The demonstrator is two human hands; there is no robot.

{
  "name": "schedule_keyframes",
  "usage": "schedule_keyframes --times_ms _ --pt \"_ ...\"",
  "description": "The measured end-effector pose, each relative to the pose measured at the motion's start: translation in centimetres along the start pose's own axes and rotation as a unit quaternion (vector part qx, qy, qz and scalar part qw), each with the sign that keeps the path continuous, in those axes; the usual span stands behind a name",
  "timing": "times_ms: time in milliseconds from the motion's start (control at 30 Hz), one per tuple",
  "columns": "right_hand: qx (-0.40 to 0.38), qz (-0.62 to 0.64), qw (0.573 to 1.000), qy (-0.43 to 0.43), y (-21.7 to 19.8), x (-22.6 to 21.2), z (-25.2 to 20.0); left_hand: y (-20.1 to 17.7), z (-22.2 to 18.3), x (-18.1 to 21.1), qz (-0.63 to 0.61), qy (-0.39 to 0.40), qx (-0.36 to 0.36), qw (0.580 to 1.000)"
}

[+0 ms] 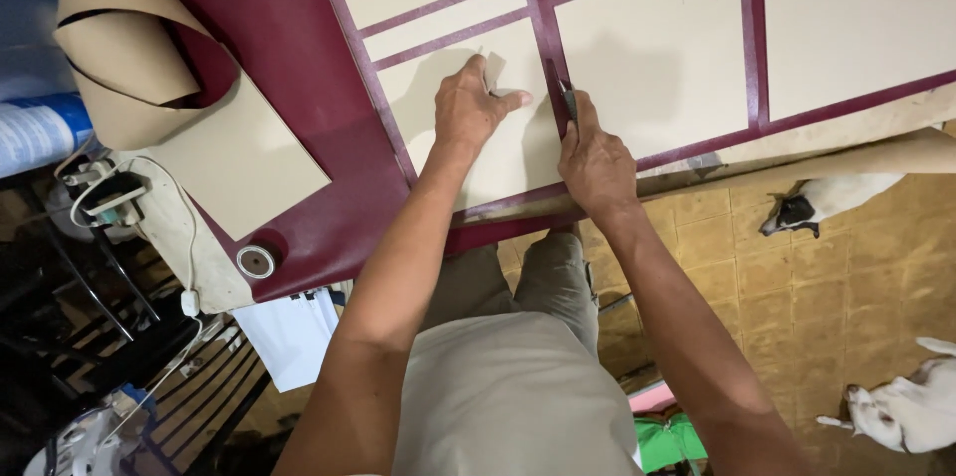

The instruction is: Cutting and folding large sheets of printed material using a utility knife and straight edge on a production table.

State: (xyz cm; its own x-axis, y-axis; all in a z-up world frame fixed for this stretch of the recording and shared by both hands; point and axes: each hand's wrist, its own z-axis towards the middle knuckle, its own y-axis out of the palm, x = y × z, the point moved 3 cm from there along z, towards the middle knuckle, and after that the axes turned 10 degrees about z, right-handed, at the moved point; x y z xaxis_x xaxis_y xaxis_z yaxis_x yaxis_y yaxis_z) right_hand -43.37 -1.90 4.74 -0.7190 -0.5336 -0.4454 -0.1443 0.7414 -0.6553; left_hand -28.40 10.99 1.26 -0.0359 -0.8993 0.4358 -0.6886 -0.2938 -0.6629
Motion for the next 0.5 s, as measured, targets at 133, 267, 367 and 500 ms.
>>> schedule_keyframes --times_ms 133,267,367,500 --pt "0.001 -0.016 1.0 0.006 1.1 1.7 -0.5 -0.3 -0.2 0.1 -0.012 0.004 -0.009 1.0" --pt "-0.015 -0.013 0.999 0.029 1.1 2.1 -2.1 0.3 0.3 -0.3 -0.014 0.005 0.004 1.0" --pt "0.009 -0.026 0.999 0.031 2.0 3.2 -2.9 1.4 0.8 -0.7 -0.012 -0.013 -0.001 1.0" --pt "-0.03 -0.045 0.997 0.063 1.7 3.2 -4.0 1.8 0.8 -0.9 -0.024 -0.038 -0.004 0.999"
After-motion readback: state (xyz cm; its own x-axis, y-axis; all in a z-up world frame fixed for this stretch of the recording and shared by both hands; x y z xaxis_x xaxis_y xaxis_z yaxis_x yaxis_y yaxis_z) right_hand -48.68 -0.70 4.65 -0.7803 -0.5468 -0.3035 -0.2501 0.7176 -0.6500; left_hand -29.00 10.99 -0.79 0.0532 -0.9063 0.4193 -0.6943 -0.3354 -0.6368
